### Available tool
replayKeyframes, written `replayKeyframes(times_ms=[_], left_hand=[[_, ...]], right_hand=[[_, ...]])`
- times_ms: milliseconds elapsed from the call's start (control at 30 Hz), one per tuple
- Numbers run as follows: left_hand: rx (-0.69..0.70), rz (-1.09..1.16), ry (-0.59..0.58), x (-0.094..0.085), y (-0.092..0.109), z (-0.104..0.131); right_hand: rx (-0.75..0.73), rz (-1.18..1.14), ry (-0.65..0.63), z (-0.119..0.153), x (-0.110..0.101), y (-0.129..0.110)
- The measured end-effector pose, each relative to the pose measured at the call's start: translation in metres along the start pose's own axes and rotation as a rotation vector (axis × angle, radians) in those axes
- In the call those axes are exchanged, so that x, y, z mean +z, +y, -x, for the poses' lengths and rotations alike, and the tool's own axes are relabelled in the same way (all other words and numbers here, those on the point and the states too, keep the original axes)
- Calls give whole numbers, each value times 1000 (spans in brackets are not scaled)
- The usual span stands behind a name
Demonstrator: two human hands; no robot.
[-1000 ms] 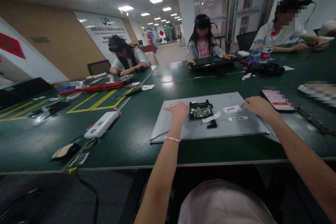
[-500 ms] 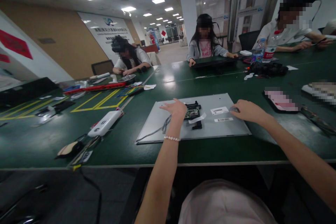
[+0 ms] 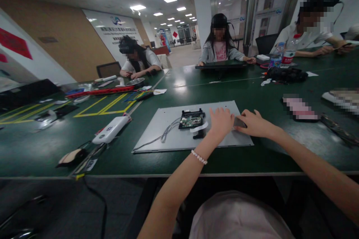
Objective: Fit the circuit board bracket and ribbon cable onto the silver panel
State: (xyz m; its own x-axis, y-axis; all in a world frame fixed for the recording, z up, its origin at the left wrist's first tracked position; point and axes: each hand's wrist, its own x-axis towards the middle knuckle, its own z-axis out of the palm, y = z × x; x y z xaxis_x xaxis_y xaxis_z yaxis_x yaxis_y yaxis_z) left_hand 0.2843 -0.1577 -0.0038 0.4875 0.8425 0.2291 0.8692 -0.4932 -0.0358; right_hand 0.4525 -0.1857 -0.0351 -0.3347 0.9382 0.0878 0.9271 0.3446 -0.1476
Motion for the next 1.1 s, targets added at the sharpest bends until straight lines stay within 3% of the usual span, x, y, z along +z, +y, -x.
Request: replayKeyframes(times_ms=[133,333,733,1100], left_hand=[[13,36,-63,11,3,2],[-116,-17,-98,20,3,3],[-172,32,-318,1,-3,-4],[-213,4,-267,3,-8,-4]], right_hand=[[-50,-61,-5,1,-2,-6],[-137,-78,-30,5,-6,-15],[-306,-114,-224,20,-11,-24],[-364,-126,-130,11,-6,-45]])
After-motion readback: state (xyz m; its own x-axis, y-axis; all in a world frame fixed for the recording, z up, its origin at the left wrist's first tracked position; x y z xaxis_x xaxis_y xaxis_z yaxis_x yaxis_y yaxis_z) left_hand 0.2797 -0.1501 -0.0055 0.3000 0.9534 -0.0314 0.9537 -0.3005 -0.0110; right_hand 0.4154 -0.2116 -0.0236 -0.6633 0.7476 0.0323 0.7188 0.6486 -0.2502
